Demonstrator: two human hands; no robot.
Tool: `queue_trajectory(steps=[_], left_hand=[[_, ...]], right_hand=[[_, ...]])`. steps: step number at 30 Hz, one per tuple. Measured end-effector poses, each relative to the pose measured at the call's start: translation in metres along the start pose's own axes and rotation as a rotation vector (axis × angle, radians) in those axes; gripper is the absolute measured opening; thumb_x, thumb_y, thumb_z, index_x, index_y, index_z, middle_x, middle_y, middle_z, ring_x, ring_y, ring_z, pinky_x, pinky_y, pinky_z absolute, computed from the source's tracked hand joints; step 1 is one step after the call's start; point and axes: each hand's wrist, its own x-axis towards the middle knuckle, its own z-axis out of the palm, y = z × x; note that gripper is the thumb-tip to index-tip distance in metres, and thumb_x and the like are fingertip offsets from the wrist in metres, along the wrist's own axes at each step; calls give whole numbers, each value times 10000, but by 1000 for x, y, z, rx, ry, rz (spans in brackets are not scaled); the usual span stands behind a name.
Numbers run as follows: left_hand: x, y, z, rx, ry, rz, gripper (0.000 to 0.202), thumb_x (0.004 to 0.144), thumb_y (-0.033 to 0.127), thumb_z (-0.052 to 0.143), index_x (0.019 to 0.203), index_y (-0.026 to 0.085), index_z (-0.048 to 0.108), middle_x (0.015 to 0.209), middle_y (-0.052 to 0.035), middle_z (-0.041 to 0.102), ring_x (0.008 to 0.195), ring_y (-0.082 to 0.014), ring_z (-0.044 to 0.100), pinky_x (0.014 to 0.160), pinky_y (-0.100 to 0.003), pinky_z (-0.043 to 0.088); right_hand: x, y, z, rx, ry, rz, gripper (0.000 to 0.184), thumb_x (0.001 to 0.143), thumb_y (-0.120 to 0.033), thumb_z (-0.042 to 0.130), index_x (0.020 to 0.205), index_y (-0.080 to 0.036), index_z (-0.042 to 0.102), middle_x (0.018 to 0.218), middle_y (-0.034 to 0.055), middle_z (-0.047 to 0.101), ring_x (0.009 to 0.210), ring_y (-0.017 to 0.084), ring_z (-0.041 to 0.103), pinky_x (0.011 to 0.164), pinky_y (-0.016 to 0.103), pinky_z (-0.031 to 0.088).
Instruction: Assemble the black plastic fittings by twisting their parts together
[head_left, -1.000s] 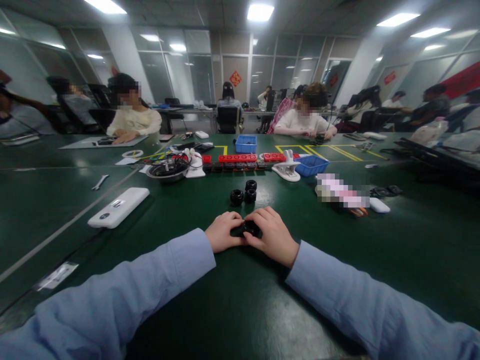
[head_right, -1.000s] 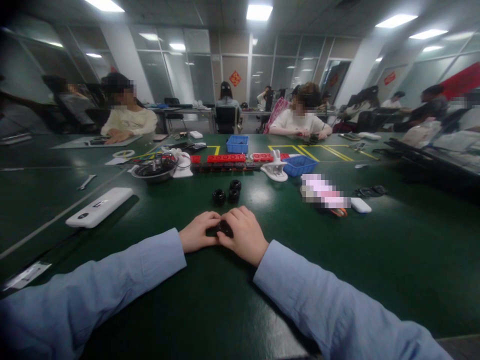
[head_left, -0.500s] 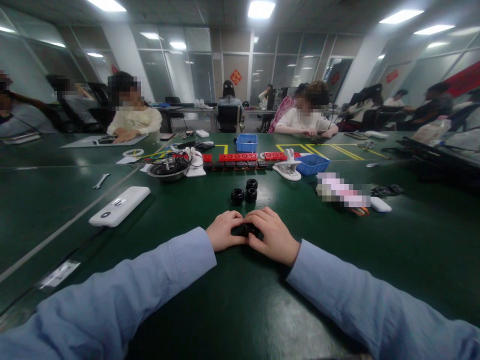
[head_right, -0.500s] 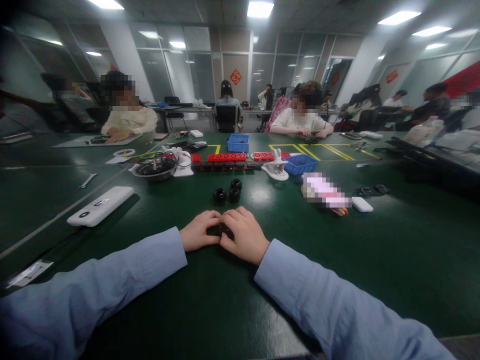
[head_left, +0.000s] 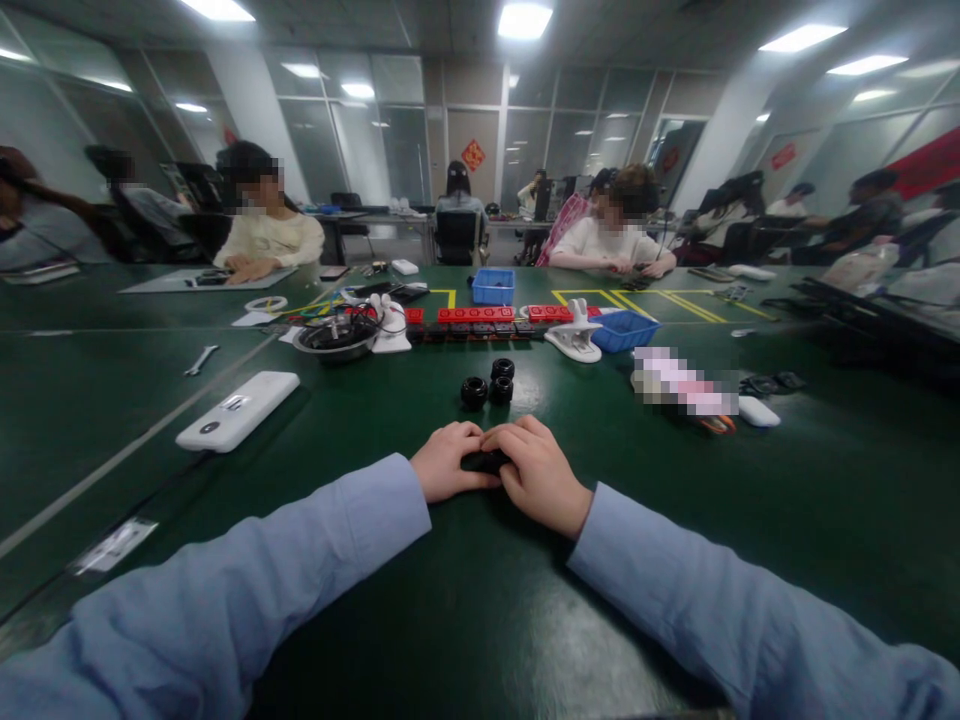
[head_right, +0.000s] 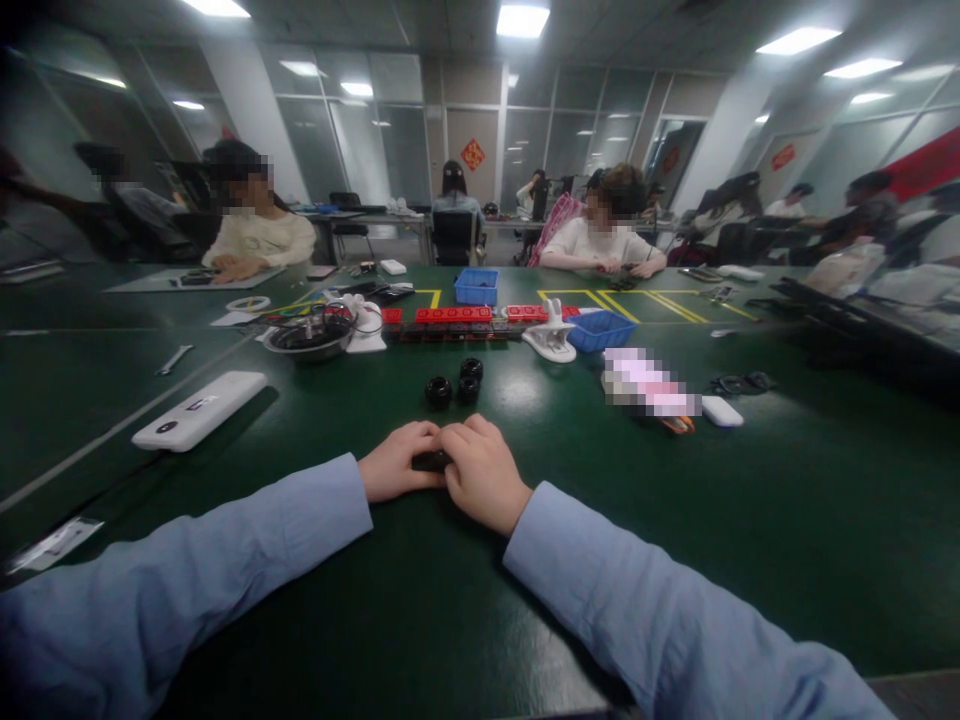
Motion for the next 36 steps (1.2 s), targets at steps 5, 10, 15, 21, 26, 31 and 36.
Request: queue_trajectory(steps=[5, 10, 15, 21, 26, 31, 36], left_hand=[[0, 2, -1, -4, -10, -29, 351, 710, 492, 673, 890, 193, 639, 1024, -45, 553, 960, -225, 497, 860, -380, 408], [0, 3, -2, 6, -17, -36, 346, 712, 494, 670, 872, 189, 640, 1022, -45, 554, 959, -227, 499, 854, -381, 409], [0, 3, -3, -12, 5, -42, 388, 705, 486, 680, 951, 189, 632, 968, -43, 565, 921, -216, 514, 841, -374, 421], [1, -1, -1, -5, -2, -1, 430, 711, 500, 668, 994, 179, 627, 1024, -60, 574, 965, -231, 510, 885, -387, 407], [1, -3, 0, -8, -2, -14, 420, 728, 526, 634, 941, 164, 627, 1026, -68, 565, 952, -232, 505, 862, -382, 415], [0, -2, -1, -20, -12, -15, 356, 745, 483, 626, 915, 169, 625, 1042, -65, 561, 954, -230, 500, 870, -388, 409], [0, 0, -2, -9, -12, -23, 335, 740, 456, 636, 931, 180, 628, 1064, -62, 557, 971, -234, 499, 877, -390, 409]], right_hand=[[0, -1, 3, -5, 7, -22, 261, 693, 37, 444, 759, -161, 602, 922, 17, 653, 760, 157, 429, 732, 295, 362], [-2, -1, 2, -31, 4, -13, 265, 766, -6, 461, 816, -182, 653, 950, 4, 671, 747, 162, 424, 695, 299, 353], [-3, 0, 1, -3, 7, -18, 377, 844, -57, 395, 1075, -217, 646, 1035, -1, 663, 768, 176, 439, 719, 320, 374], [-4, 0, -5, -1, 105, 22, 414, 836, -108, 354, 1184, -170, 569, 1152, 50, 604, 872, 195, 476, 775, 348, 376], [-4, -2, -7, -14, 127, 130, 463, 830, -390, 501, 1211, -128, 487, 1142, 106, 571, 993, 247, 482, 827, 380, 361], [-1, -2, -2, -110, 52, 226, 515, 749, -491, 621, 1124, -152, 524, 1041, 101, 583, 953, 251, 495, 794, 376, 373], [0, -2, 0, -136, -6, 221, 326, 752, -380, 662, 996, -178, 583, 961, 67, 572, 911, 225, 476, 780, 363, 383]])
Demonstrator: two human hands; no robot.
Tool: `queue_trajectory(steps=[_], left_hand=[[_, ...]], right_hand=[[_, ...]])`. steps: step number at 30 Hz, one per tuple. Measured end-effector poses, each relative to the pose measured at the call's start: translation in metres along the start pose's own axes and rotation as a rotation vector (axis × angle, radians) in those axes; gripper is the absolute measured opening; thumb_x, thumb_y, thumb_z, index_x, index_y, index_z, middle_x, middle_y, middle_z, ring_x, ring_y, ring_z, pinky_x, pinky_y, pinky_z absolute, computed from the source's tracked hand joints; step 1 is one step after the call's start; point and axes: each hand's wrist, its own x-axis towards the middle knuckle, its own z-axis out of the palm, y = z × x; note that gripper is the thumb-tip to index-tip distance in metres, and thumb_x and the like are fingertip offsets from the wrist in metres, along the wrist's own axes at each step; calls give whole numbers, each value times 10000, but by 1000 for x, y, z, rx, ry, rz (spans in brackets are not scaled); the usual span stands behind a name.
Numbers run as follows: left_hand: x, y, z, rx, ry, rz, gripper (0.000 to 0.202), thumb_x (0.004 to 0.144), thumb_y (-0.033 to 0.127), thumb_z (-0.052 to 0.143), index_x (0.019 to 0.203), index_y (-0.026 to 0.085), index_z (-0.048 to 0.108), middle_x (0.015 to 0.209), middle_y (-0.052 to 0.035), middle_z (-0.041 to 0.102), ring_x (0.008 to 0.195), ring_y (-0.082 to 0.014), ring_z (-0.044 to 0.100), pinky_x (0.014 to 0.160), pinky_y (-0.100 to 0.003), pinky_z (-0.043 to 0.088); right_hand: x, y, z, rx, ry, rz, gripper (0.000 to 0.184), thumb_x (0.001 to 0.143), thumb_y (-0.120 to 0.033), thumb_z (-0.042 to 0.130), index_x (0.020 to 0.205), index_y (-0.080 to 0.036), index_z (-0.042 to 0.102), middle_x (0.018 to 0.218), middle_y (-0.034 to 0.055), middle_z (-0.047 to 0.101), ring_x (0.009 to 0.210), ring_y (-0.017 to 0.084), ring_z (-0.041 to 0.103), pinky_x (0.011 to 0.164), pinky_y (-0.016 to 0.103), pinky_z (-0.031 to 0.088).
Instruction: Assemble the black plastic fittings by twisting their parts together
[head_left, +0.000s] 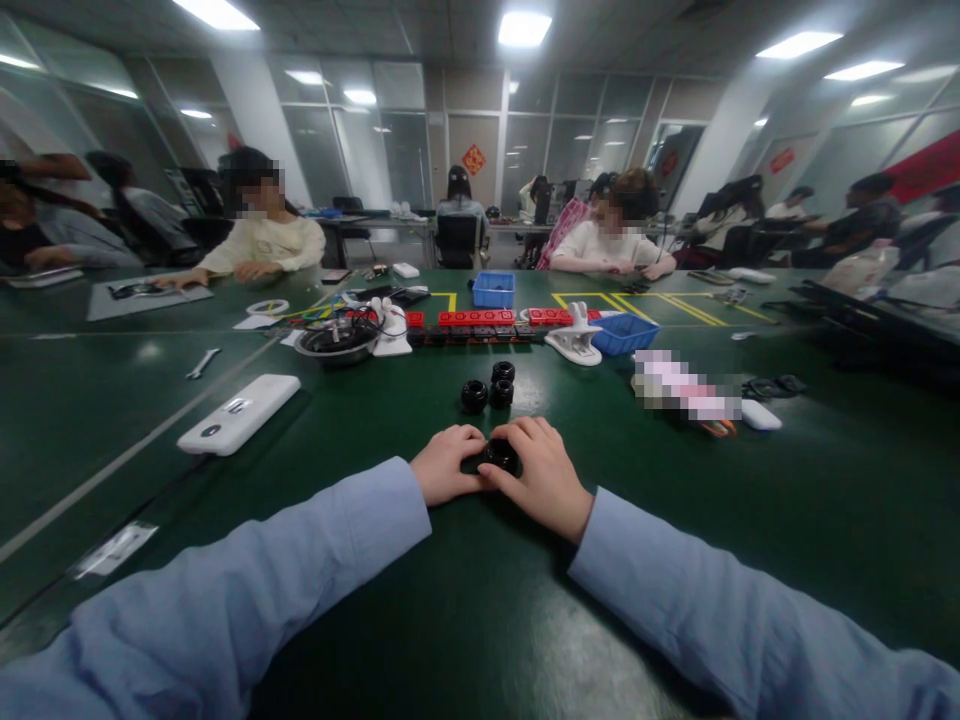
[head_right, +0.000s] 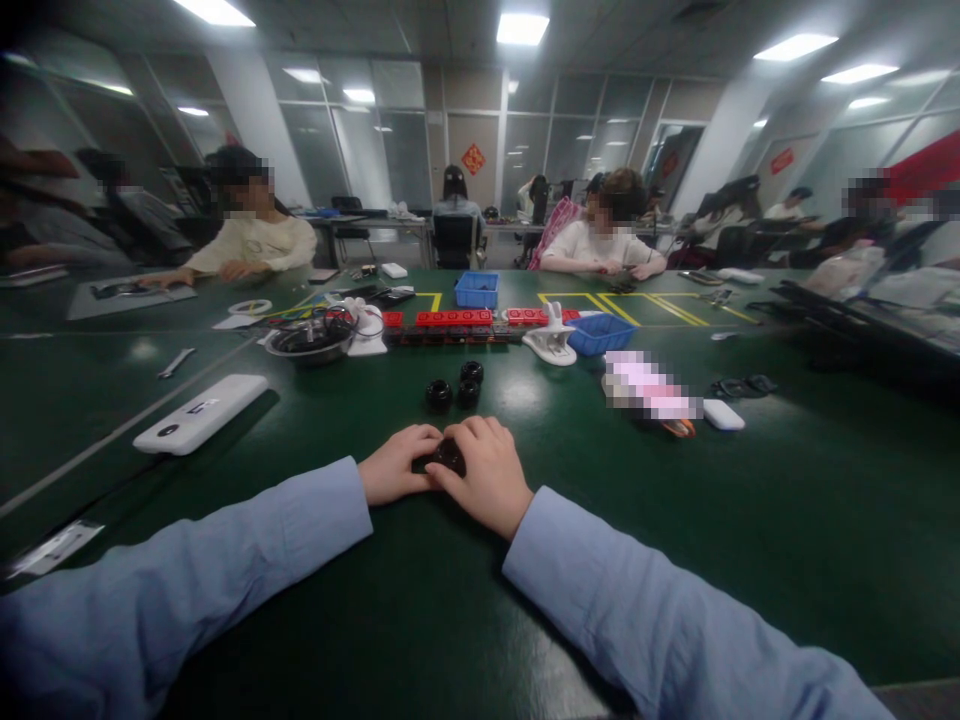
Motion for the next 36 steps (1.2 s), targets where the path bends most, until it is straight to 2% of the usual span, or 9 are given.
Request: queue_trajectory(steps=[11, 23, 36], left_hand=[[0, 1, 1, 3, -2, -2, 264, 749, 350, 623, 945, 173, 624, 1073, -69, 556, 993, -240, 496, 897, -408, 402], [0, 0, 1, 17, -2, 3, 289, 746, 299, 614, 1016, 199, 596, 1055, -51, 557, 988, -234, 496, 891, -401, 408], [0, 2, -1, 5, -8, 9, 314, 746, 333, 648, 1022, 188, 612, 1054, -56, 568, 978, -234, 501, 885, -399, 403]], right_hand=[[0, -1, 0, 22, -8, -62, 219, 772, -243, 607, 977, -168, 589, 987, 72, 557, 926, 218, 457, 823, 368, 395], [0, -4, -1, 39, -35, -128, 251, 748, -153, 527, 989, -158, 598, 1012, 81, 573, 900, 213, 456, 818, 364, 400], [-2, -5, -4, 78, -49, -170, 313, 701, -106, 492, 989, -157, 605, 1064, 59, 599, 882, 207, 447, 815, 362, 373]])
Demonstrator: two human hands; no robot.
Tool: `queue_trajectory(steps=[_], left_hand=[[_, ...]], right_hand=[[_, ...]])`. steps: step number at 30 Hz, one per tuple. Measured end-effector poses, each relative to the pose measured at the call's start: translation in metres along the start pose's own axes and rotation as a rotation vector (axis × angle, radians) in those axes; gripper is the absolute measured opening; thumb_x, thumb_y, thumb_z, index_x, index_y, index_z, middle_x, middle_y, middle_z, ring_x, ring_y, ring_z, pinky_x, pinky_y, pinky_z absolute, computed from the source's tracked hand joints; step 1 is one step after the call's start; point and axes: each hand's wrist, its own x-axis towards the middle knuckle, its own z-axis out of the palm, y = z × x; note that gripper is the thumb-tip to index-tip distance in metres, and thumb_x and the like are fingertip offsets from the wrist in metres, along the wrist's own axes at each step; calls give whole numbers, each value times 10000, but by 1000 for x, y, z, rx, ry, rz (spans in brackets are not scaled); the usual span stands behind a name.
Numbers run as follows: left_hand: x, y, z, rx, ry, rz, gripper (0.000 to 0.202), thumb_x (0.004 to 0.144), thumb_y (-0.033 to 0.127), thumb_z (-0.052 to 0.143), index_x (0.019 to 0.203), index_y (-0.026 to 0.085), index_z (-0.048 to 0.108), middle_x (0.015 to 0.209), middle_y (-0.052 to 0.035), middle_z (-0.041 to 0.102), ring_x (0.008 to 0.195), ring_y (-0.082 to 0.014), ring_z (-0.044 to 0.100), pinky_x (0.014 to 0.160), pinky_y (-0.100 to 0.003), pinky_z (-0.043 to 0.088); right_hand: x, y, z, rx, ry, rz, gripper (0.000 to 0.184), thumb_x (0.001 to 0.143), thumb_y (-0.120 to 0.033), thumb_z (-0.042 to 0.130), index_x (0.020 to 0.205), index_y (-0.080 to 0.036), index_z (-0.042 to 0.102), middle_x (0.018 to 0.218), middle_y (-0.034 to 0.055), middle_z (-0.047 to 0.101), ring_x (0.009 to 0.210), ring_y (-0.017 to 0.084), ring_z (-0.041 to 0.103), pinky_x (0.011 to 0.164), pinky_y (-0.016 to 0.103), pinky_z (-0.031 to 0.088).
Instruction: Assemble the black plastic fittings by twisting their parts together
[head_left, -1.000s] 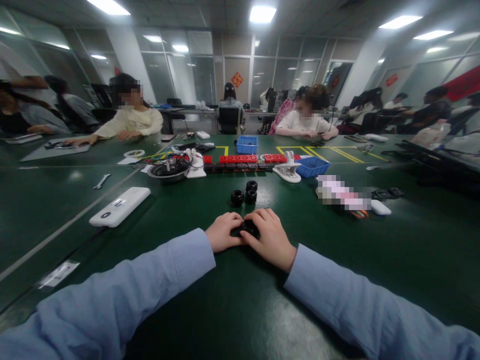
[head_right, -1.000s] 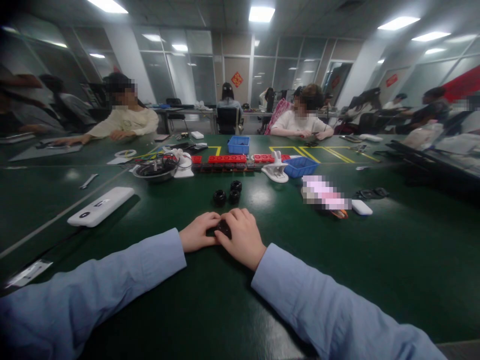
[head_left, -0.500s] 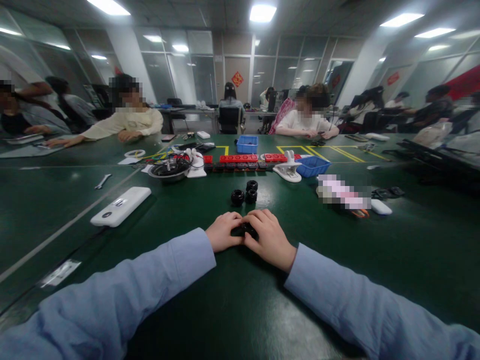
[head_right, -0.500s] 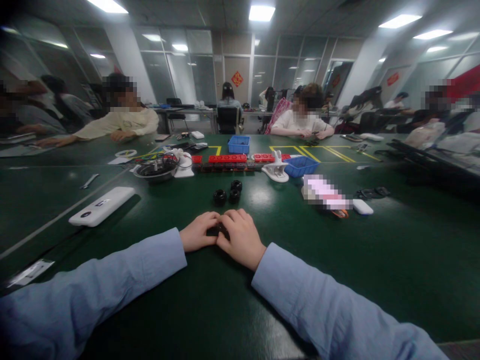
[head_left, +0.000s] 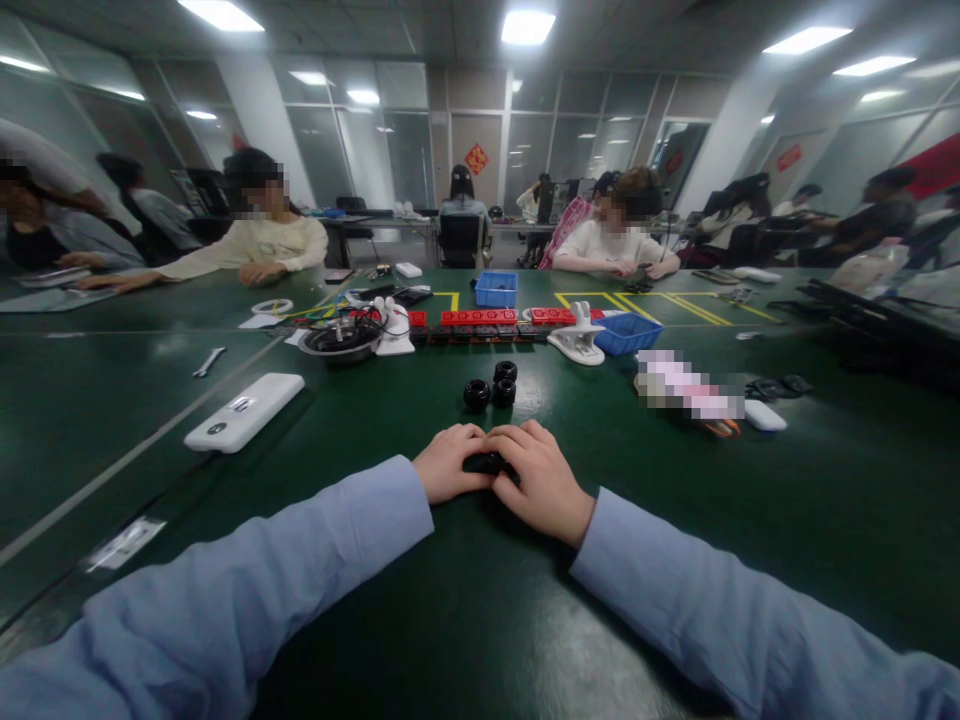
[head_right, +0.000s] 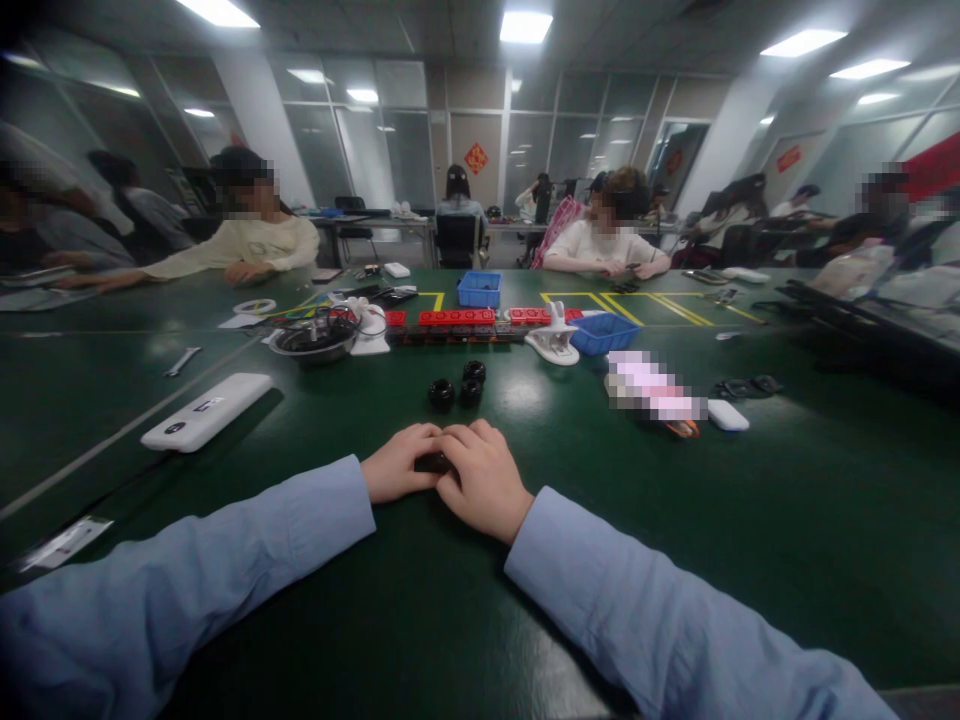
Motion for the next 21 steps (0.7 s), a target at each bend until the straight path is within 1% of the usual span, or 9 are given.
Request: queue_trajectory(steps=[6, 10, 13, 17, 21], left_hand=[[1, -3, 2, 1, 10, 15, 327, 741, 383, 662, 995, 182, 616, 1028, -55, 568, 959, -231, 507, 870, -390, 406], [1, -4, 3, 10, 8, 14, 324, 738, 432, 662, 939, 181, 621, 1017, -55, 560, 951, -227, 505, 862, -381, 409], [1, -3, 2, 1, 8, 4, 324, 735, 457, 660, 898, 179, 621, 1002, -52, 560, 946, -223, 505, 861, -376, 408], [1, -1, 1, -8, 8, -1, 339, 729, 477, 660, 889, 180, 628, 991, -52, 560, 937, -224, 505, 853, -376, 408], [1, 0, 0, -15, 2, -7, 338, 725, 479, 663, 903, 192, 638, 993, -47, 558, 935, -220, 503, 848, -370, 408]], right_hand=[[0, 0, 0, 23, 12, -14, 304, 680, -90, 486, 954, -156, 601, 1060, 39, 609, 848, 190, 435, 786, 343, 355], [0, 1, 2, 28, 26, -35, 253, 658, -64, 485, 861, -163, 600, 1014, 20, 631, 795, 173, 417, 748, 325, 330], [-1, 3, 4, 23, 38, -43, 248, 651, -33, 473, 811, -171, 602, 964, 9, 651, 763, 167, 402, 713, 310, 309], [-2, 7, 6, 21, 75, -46, 266, 665, 9, 448, 755, -180, 611, 883, -5, 668, 738, 162, 389, 678, 295, 288], [-2, 8, 8, 30, 97, -62, 257, 700, 17, 456, 718, -180, 620, 865, 0, 673, 733, 161, 392, 674, 291, 287]])
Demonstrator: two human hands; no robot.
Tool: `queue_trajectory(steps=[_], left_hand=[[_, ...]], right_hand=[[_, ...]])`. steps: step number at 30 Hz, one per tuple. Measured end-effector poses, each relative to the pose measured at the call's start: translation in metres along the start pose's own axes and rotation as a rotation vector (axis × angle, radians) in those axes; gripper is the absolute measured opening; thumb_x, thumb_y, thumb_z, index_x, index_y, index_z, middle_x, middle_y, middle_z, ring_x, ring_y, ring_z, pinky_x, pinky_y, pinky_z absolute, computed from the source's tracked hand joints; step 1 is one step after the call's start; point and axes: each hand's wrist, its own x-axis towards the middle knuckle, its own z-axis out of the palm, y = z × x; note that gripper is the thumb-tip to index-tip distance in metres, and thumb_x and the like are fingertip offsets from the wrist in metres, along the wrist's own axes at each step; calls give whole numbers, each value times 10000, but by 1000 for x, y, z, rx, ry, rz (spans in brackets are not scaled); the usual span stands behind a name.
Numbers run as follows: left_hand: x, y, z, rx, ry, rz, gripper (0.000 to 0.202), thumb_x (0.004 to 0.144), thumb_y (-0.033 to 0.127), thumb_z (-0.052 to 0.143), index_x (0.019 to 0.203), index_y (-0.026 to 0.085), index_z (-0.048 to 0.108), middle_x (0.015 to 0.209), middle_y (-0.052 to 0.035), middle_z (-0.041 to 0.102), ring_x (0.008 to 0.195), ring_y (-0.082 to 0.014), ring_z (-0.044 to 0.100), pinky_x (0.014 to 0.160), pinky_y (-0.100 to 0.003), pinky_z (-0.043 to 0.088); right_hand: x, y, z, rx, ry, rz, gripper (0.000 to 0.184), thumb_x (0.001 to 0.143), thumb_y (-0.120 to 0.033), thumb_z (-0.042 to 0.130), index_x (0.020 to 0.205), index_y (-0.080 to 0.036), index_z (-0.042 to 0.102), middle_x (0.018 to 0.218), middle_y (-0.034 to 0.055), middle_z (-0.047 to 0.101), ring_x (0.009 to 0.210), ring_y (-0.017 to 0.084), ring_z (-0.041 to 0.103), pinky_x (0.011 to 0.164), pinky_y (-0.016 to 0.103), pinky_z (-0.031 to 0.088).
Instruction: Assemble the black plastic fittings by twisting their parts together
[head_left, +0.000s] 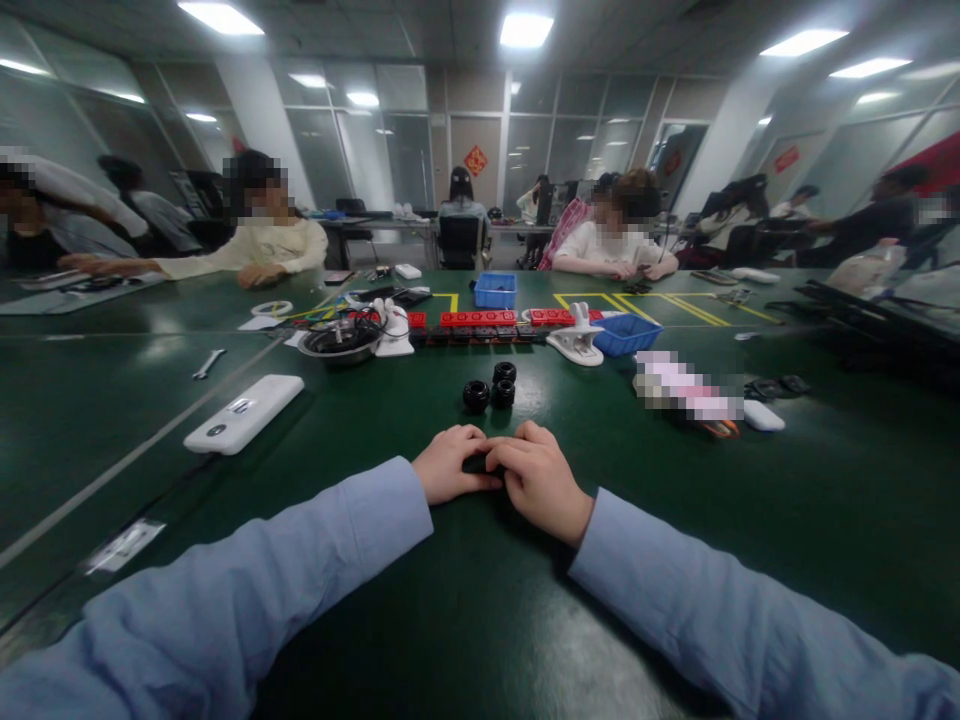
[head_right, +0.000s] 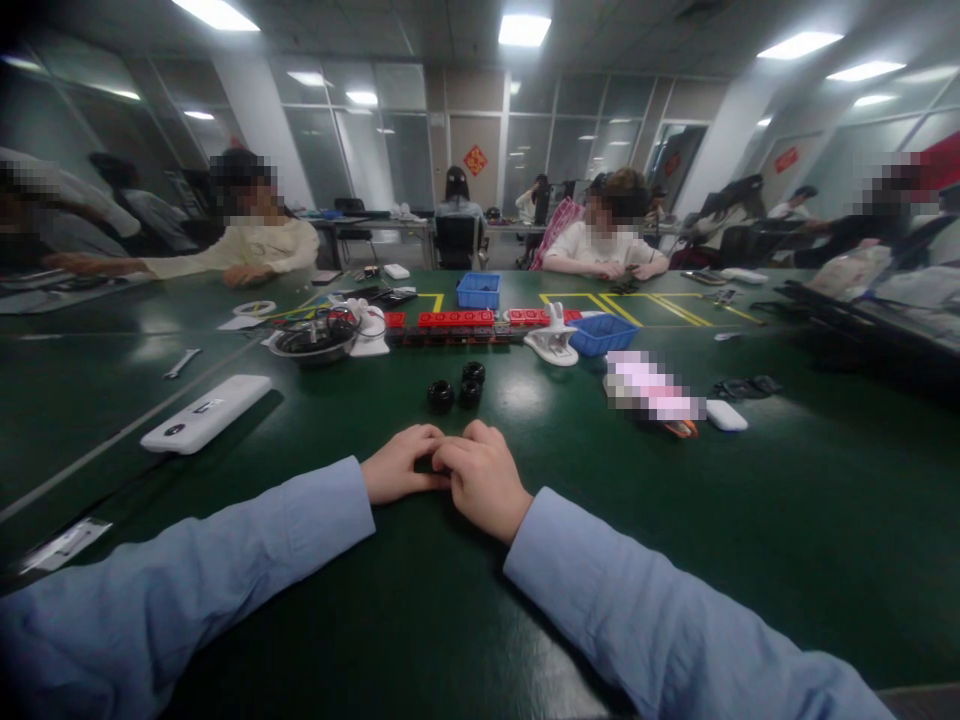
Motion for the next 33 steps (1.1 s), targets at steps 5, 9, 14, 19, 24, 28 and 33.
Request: queue_trajectory(steps=[5, 9, 14, 19, 24, 28, 33], left_hand=[[0, 0, 0, -2, -6, -11, 369, 722, 473, 668, 976, 207, 639, 1013, -47, 555, 945, -221, 500, 849, -369, 403], [0, 1, -1, 1, -10, -10, 318, 723, 461, 669, 899, 196, 647, 1005, -43, 553, 939, -219, 500, 835, -361, 404], [0, 2, -2, -4, -6, -17, 285, 717, 436, 682, 840, 183, 636, 990, -38, 550, 928, -215, 503, 821, -353, 405], [1, 1, -1, 8, -10, -27, 298, 707, 432, 693, 856, 181, 631, 1000, -42, 550, 933, -220, 506, 821, -356, 406], [1, -2, 0, 6, -7, -7, 356, 721, 480, 666, 933, 195, 636, 985, -45, 557, 933, -225, 509, 830, -365, 408], [1, -5, 3, 4, 9, 4, 403, 712, 489, 672, 971, 185, 622, 1000, -54, 568, 942, -229, 515, 851, -371, 411], [1, -5, 3, -13, 9, 10, 406, 724, 497, 654, 964, 172, 613, 994, -54, 574, 931, -221, 515, 855, -371, 414]], right_hand=[[1, 0, 0, 4, 7, -43, 245, 726, 15, 483, 626, -174, 603, 831, -15, 669, 711, 151, 391, 661, 283, 285], [1, 1, 0, 25, 3, -53, 243, 752, 3, 501, 601, -167, 587, 754, -19, 649, 693, 145, 394, 652, 276, 297], [1, 3, 3, 48, 27, -76, 240, 777, -23, 508, 592, -160, 578, 729, -12, 634, 662, 136, 384, 638, 278, 309], [0, 6, 3, 50, 21, -110, 267, 784, -25, 472, 591, -166, 592, 734, -4, 640, 665, 141, 402, 639, 286, 328], [0, 5, -2, 118, 38, -134, 308, 783, -15, 389, 758, -175, 650, 861, 18, 673, 703, 157, 435, 656, 291, 385], [0, 3, -6, 127, 89, -79, 386, 758, -34, 379, 1043, -173, 599, 1080, 41, 625, 833, 176, 478, 762, 326, 414], [0, 4, -5, 43, 111, 161, 339, 819, -241, 489, 1134, -116, 507, 1061, 101, 580, 965, 228, 497, 850, 390, 398]])
